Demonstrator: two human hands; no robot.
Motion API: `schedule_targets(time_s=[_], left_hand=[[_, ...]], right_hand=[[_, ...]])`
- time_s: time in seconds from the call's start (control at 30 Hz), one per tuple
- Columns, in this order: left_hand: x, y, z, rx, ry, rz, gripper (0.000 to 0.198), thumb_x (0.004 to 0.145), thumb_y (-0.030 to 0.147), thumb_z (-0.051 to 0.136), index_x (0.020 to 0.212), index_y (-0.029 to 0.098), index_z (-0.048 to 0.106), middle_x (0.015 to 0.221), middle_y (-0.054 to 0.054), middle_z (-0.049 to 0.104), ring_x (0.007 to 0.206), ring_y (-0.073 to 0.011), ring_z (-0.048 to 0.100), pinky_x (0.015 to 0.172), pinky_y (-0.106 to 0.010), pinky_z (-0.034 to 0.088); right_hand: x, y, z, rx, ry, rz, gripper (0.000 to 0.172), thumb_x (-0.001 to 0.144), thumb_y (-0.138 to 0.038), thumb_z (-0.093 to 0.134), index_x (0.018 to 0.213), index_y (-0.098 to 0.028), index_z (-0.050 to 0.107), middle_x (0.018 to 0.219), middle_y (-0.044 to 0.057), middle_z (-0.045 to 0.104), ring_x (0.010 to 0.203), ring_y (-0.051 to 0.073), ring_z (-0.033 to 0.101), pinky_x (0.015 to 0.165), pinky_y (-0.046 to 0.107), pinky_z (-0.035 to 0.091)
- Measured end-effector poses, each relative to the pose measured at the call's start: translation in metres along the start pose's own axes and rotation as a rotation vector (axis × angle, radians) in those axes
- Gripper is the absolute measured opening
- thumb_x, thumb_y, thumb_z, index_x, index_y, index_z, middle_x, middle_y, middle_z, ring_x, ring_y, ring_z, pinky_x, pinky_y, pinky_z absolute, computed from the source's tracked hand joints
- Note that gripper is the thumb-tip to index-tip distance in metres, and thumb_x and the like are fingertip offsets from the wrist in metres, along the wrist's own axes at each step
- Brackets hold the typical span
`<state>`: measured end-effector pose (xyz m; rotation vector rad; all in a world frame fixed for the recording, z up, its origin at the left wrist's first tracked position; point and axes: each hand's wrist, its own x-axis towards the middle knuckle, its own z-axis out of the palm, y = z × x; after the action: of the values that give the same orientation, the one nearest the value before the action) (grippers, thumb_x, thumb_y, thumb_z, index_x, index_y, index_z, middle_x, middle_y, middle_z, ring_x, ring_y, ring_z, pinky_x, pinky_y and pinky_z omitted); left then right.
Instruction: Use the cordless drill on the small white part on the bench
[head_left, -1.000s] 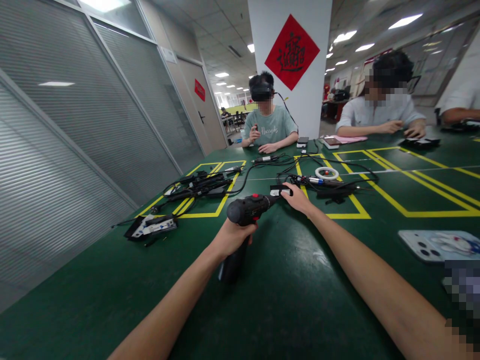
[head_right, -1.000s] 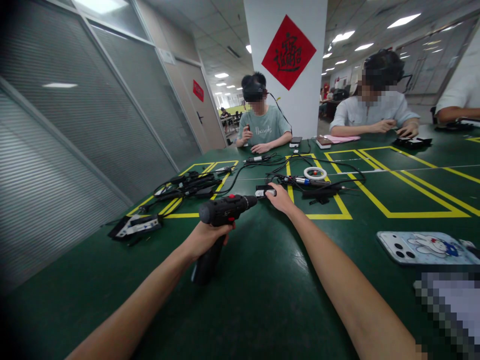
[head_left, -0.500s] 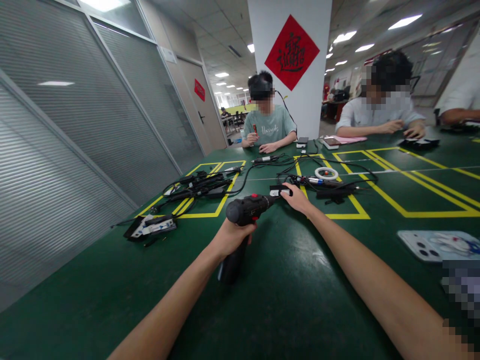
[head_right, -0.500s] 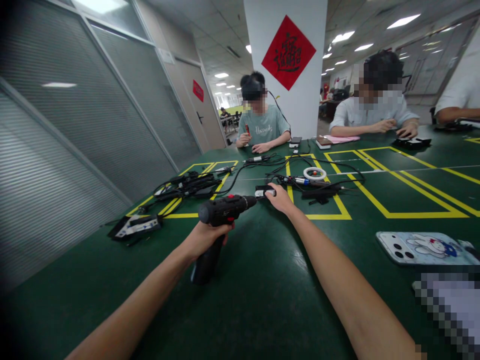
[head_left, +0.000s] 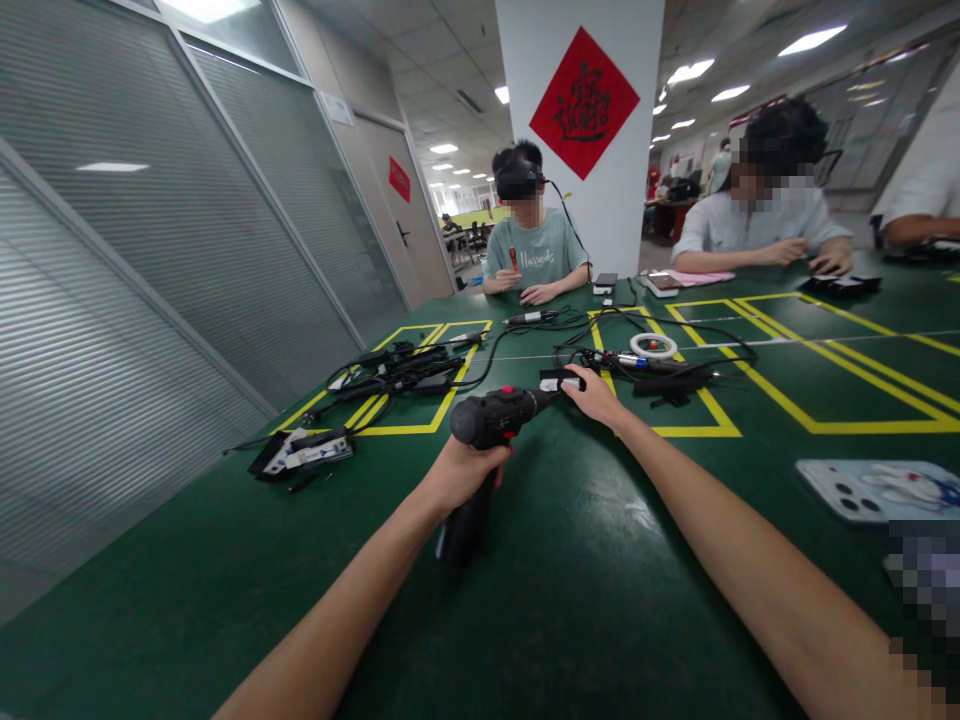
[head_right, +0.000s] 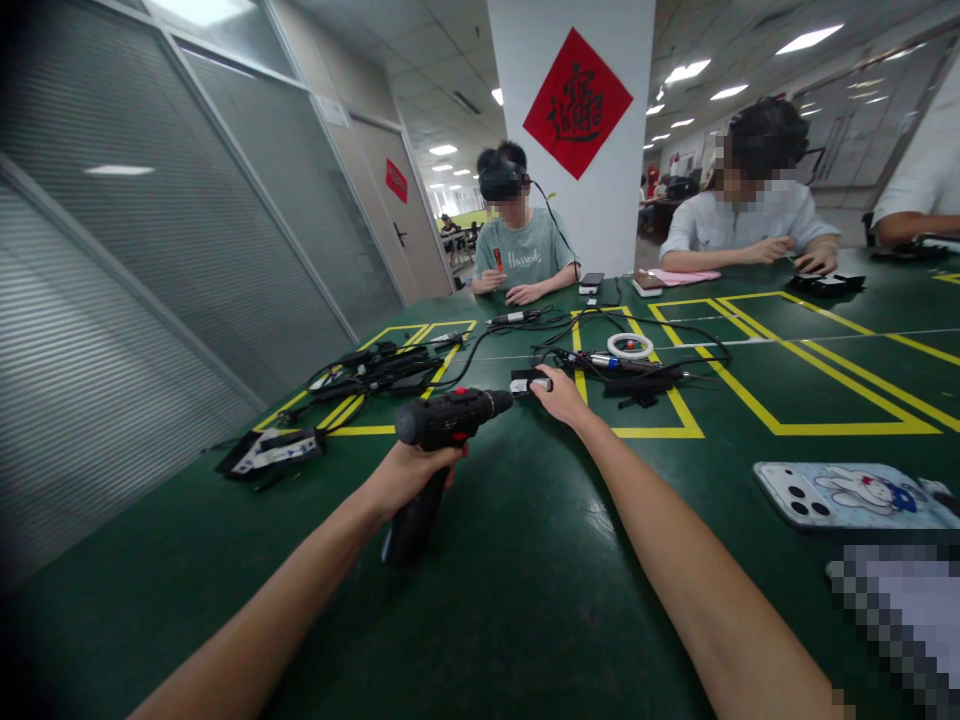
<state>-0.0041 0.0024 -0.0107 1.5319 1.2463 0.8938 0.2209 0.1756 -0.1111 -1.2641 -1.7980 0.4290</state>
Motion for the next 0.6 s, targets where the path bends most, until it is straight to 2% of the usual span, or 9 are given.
schedule_targets(time_s=[0.37,0.6], left_hand=[[-0.0005,0.0033,0.0,0.014,-0.012,0.001,0.031,0.071,0.024,0.057,0.099,0.014,0.056,0.076,-0.002,0.059,0.047,-0.0093,0.052,0.047,-0.023,0.044],[-0.0011,0.007,0.0011,0.039,-0.004,-0.01,0.031,0.07,0.021,0.056,0.1,0.013,0.056,0.063,0.001,0.056,0.046,-0.01,0.052,0.047,-0.022,0.042]], right_hand=[[-0.0006,-0.0022,-0.0011,0.014,0.0,0.007,0.042,0.079,-0.033,0.05,0.119,-0.021,0.051,0.115,0.007,0.055,0.104,0.018,0.052,0.093,0.031,0.038],[-0.0005,-0.0027,-0.0018,0.012,-0.005,-0.004,0.043,0.079,-0.034,0.05,0.12,-0.02,0.05,0.118,0.007,0.054,0.107,0.018,0.051,0.094,0.032,0.037]])
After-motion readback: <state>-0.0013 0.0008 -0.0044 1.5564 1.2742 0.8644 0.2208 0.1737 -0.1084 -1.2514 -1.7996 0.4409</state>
